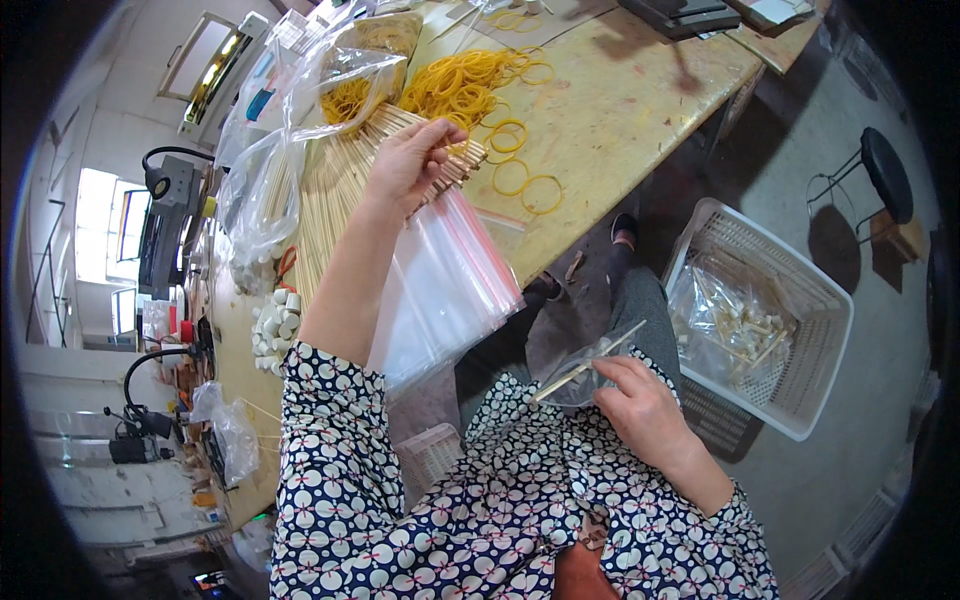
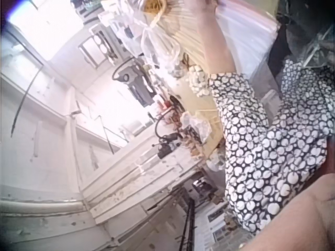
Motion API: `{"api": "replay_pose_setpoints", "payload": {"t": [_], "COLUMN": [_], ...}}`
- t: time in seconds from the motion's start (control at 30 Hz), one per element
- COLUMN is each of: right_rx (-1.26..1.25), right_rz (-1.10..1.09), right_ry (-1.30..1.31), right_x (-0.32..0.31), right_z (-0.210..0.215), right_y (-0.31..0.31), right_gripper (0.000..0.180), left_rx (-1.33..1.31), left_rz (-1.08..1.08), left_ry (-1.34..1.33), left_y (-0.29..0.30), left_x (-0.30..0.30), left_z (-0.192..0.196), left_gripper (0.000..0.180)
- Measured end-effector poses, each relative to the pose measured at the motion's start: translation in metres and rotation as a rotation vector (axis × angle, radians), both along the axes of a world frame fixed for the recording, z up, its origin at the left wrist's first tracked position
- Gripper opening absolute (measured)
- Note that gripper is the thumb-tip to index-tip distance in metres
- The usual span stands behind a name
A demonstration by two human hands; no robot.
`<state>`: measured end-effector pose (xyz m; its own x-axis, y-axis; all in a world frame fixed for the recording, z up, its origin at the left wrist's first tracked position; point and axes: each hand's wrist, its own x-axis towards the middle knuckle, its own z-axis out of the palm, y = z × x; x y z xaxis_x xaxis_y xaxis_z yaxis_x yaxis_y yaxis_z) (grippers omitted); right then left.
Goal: The person assembles small craft kits by placing wooden sticks, white cylindrical pieces, and yellow rubber bands into clear plastic bags. They repeatedly open bags, insert items one by one, and seal them, working at a cluttered table with multiple supplies.
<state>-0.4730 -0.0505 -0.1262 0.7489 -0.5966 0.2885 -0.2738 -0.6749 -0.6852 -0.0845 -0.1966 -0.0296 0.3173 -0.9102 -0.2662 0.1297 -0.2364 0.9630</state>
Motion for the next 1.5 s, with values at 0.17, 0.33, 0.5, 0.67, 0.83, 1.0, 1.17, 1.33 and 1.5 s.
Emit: {"api": "replay_pose_setpoints", "payload": {"t": [0.17, 0.33, 0.5, 0.67, 0.83, 1.0, 1.17, 1.33, 1.5], "right_rx": [0.003, 0.014, -0.001, -0.039, -0.066, -0.083, -0.095, -0.063, -0.025], "right_rz": [-0.006, 0.002, 0.035, 0.086, 0.099, 0.093, 0.100, 0.114, 0.122], "right_ry": [-0.003, 0.031, 0.072, 0.106, 0.122, 0.129, 0.148, 0.155, 0.120], "right_x": [0.002, 0.002, 0.011, 0.016, 0.022, 0.026, 0.029, 0.031, 0.033], "right_z": [0.006, 0.008, 0.008, 0.006, 0.011, 0.013, 0.013, 0.013, 0.014], "right_y": [0.002, 0.005, 0.011, 0.017, 0.022, 0.027, 0.029, 0.027, 0.024], "right_gripper": [0.008, 0.009, 0.009, 0.009, 0.008, 0.007, 0.008, 0.007, 0.007], "left_rx": [0.010, 0.193, 0.185, 0.125, 0.122, 0.144, 0.155, 0.189, 0.135], "left_rz": [-0.086, -0.196, -0.211, -0.176, -0.159, -0.147, -0.128, -0.151, -0.125], "left_ry": [0.369, 0.540, 0.682, 0.683, 0.627, 0.611, 0.576, 0.393, 0.369], "left_y": [0.055, 0.165, 0.223, 0.250, 0.263, 0.270, 0.274, 0.273, 0.260], "left_x": [-0.026, -0.109, -0.146, -0.153, -0.155, -0.153, -0.150, -0.150, -0.142], "left_z": [0.022, 0.004, -0.023, -0.048, -0.052, -0.056, -0.059, -0.058, -0.040], "left_gripper": [0.019, 0.027, 0.035, 0.036, 0.034, 0.032, 0.030, 0.027, 0.025]}}
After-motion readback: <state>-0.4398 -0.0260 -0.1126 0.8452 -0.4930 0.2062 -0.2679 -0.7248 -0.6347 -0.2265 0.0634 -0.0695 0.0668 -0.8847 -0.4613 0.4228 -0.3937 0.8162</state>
